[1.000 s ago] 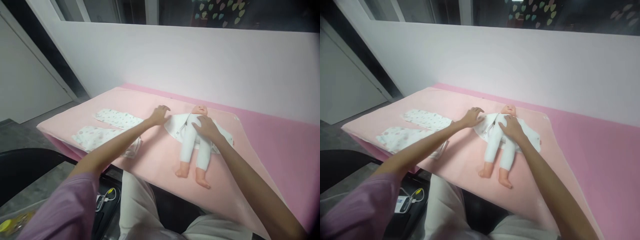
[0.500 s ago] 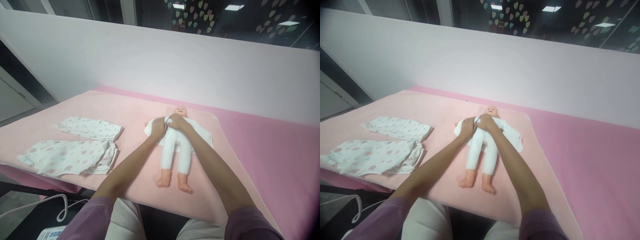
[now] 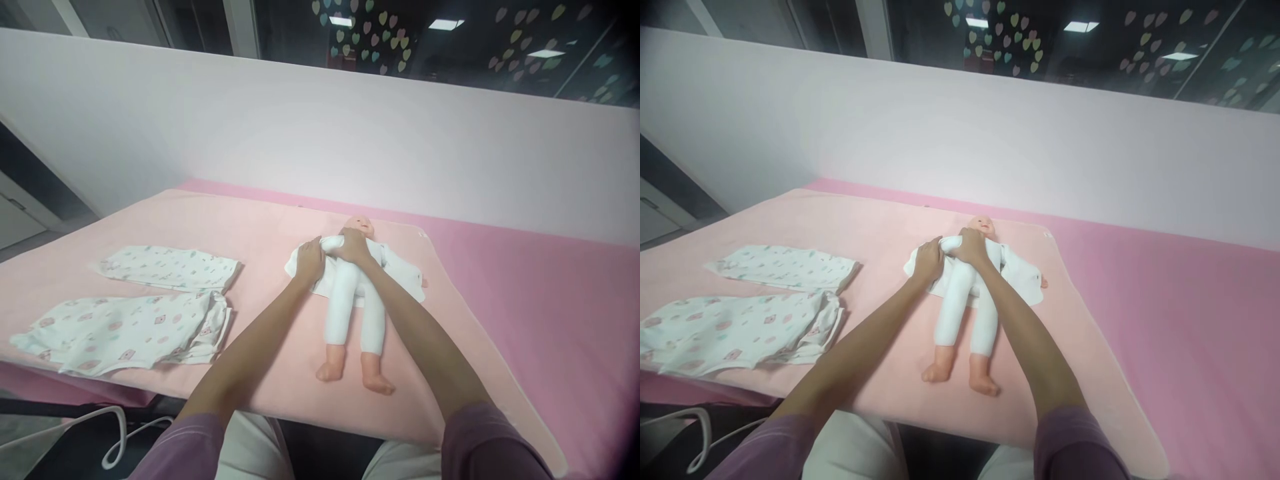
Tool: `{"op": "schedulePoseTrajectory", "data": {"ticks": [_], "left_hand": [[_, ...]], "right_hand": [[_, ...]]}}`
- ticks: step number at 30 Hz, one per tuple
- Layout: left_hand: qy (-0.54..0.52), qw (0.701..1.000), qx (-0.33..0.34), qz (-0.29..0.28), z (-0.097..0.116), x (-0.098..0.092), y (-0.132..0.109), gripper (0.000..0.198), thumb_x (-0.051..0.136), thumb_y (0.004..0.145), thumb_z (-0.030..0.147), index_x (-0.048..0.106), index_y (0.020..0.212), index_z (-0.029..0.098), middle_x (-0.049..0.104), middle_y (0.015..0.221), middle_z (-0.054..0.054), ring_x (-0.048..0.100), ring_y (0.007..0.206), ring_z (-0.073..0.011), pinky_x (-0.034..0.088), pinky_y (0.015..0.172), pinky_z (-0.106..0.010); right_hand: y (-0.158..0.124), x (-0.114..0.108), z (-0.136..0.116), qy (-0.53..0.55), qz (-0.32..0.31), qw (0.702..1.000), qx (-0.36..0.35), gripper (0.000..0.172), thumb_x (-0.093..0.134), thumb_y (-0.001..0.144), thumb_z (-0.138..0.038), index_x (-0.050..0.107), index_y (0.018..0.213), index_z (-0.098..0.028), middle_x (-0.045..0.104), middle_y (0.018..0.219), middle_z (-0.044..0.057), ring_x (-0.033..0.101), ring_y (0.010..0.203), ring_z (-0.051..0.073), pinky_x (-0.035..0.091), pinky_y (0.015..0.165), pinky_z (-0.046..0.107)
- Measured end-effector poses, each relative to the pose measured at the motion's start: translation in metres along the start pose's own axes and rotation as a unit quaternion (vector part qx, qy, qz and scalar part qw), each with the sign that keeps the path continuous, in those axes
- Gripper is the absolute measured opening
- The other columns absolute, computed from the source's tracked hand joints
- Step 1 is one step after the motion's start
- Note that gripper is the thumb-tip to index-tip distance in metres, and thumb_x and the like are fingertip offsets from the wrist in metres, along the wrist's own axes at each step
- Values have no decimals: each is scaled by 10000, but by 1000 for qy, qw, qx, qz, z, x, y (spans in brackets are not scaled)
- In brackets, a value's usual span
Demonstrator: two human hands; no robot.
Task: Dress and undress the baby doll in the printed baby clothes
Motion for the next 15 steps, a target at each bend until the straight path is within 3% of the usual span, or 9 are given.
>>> {"op": "schedulePoseTrajectory", "data": {"ticks": [5,9,15], "left_hand": [[-10,996,-86,-32,-11,-5,-3,420,305,1100,296,568,1404,172,757,1114,-149,704,1073,-346,507,910,-437],[-6,995,-91,-41,-12,-6,-1,400,283,1105,290,627,1274,174,754,1086,-147,701,1052,-331,497,907,-422],[-45,999,-27,4,3,-12,-2,422,355,1106,419,679,1248,190,751,1236,-139,649,1204,-343,464,1036,-470]], "right_hand": [[-11,-30,49,201,99,973,47,359,725,688,-315,650,1017,-192,732,1128,91,642,1072,282,480,989,403],[-24,-50,77,288,124,946,79,348,728,684,-350,658,994,-209,731,1122,55,628,1078,273,477,1001,404],[-19,-43,66,313,72,946,40,445,808,690,-344,702,1102,-213,743,1205,44,642,1168,278,460,1085,430]]}}
Point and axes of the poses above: each hand's wrist, its own y-axis towards the middle knuckle, its own x-axis out of the palm, z = x × y, the point moved 7 cm from there along y, towards the middle knuckle
